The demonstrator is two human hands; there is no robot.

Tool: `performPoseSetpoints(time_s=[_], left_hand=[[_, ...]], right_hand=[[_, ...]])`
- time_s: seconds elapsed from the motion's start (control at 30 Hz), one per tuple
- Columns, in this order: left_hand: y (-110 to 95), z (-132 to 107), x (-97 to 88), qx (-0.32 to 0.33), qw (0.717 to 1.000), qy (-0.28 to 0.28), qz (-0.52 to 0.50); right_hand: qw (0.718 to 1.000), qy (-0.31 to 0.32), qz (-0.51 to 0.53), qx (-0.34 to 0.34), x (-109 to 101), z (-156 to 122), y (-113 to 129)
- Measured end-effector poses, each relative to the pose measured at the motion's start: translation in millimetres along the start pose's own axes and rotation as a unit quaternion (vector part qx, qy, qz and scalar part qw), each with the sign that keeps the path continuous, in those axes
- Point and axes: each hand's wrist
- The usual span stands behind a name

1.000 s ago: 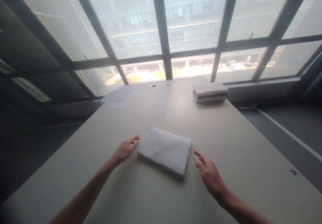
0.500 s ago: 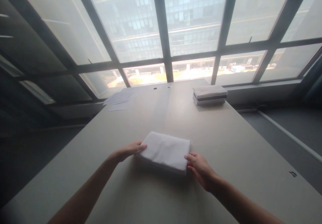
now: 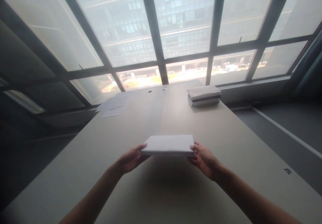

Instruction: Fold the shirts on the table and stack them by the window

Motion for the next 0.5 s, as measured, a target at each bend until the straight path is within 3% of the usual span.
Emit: performPoseSetpoints(time_s=[0.13, 0.27, 0.4, 0.5], left_hand=[[2, 18, 26.4, 0.038, 0.993, 0.026, 0.11], [-11, 48, 60.9, 0.052, 0.978, 0.08, 0.183], [-45, 95, 103.3, 0.066, 0.968, 0.078, 0.228], [-80, 141, 141.0, 0.109, 0.959, 0.085, 0.249]], right_hand=[[0.999, -0.01, -0.001, -0.032, -21, -6, 34], [0.994, -0.052, -0.059, -0.07, -38, -9, 79], [0.979, -0.091, -0.143, -0.113, -58, 7, 141], [0.962, -0.089, -0.198, -0.164, -76, 38, 201]])
Point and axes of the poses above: each hand's wrist, its own z-axis towards the middle knuckle, its own x-axis out of the palm, y = z × x, and after that the axes turned 10 degrees about y, right-handed
